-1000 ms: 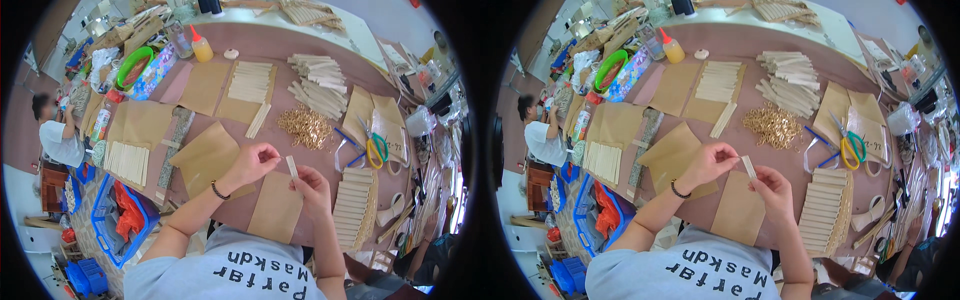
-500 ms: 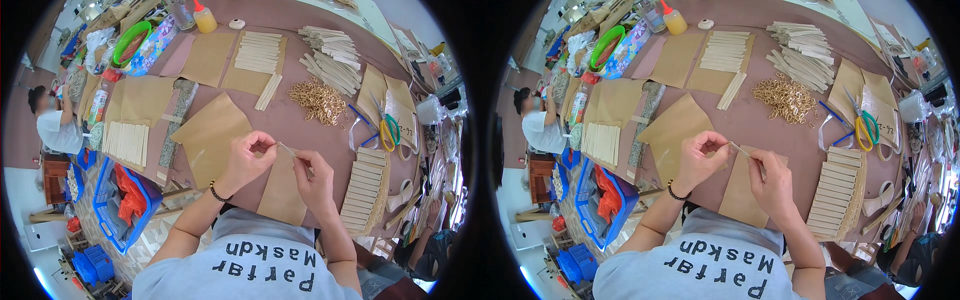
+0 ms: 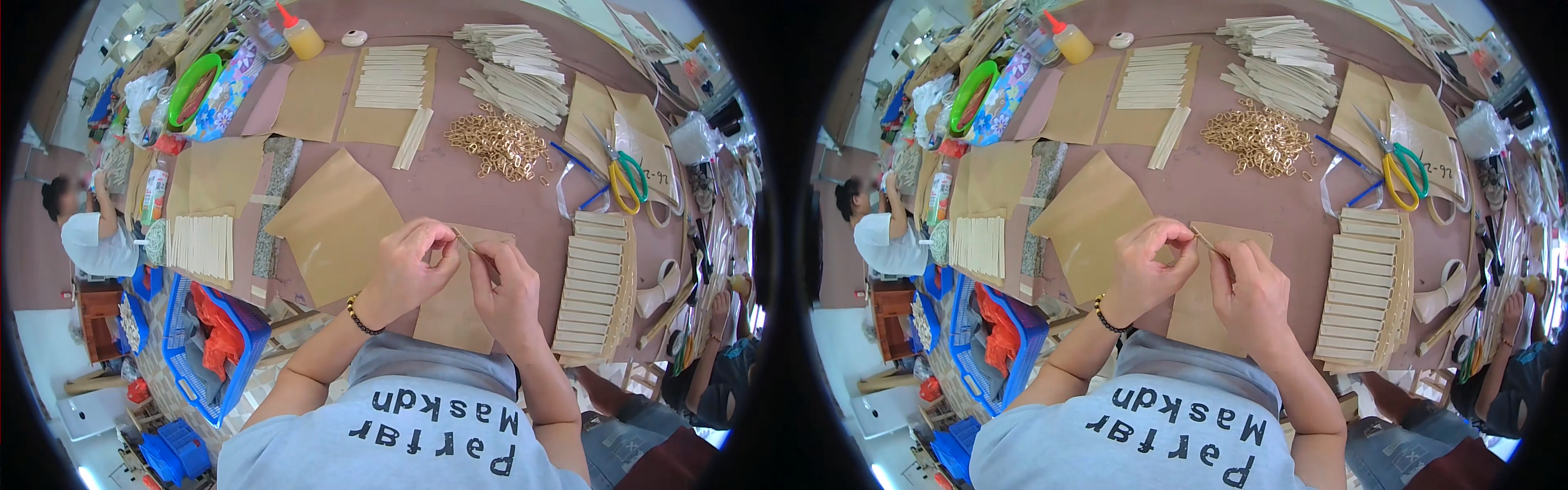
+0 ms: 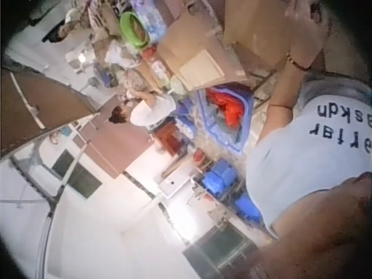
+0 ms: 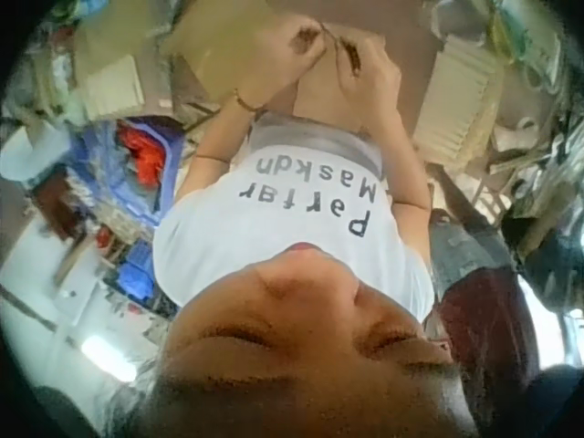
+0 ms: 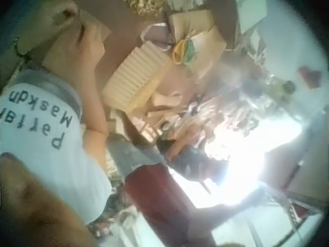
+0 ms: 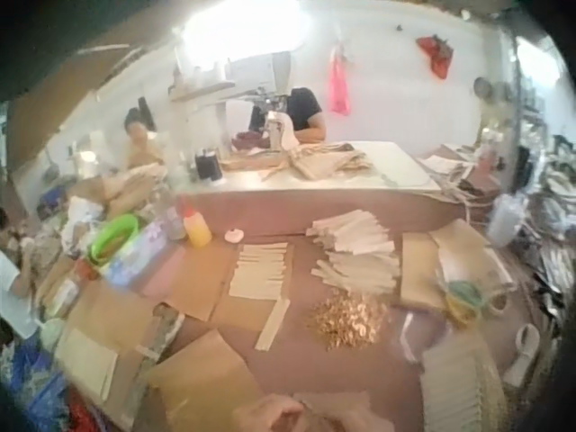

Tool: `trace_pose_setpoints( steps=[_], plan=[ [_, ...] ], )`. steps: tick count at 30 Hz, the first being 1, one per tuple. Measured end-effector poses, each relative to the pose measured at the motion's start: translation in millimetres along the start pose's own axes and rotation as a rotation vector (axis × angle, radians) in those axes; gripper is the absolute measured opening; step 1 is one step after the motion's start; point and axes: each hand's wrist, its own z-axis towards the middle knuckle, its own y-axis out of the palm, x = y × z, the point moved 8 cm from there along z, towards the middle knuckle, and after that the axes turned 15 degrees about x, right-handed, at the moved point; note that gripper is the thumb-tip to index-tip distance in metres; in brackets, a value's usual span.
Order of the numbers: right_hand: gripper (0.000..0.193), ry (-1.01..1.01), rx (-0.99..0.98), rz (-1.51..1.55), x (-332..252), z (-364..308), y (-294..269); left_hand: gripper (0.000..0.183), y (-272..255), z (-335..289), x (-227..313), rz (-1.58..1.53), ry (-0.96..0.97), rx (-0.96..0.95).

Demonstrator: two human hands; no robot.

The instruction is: The person assembles small craft components by hand, placing thin wooden sticks onto a cardboard base and securing them with small metal rings. The person uses a blue pen to mark the cardboard and handles the materials one by one in a repetitive sequence.

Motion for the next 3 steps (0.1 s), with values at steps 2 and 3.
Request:
trace_pose_setpoints(
  steps=[2, 3],
  plan=[
    [0.012, 0.002, 0.006, -0.008, 2.0, -0.6, -1.5, 0.018, 2.6, -1.6, 0.1, 0.017, 0.017, -0.015],
    [0.012, 0.002, 0.009, -0.012, 2.8, -0.7, -2.4, 0.018, 4.1, -2.5, -0.4, 0.021, 0.029, -0.021]
  ],
)
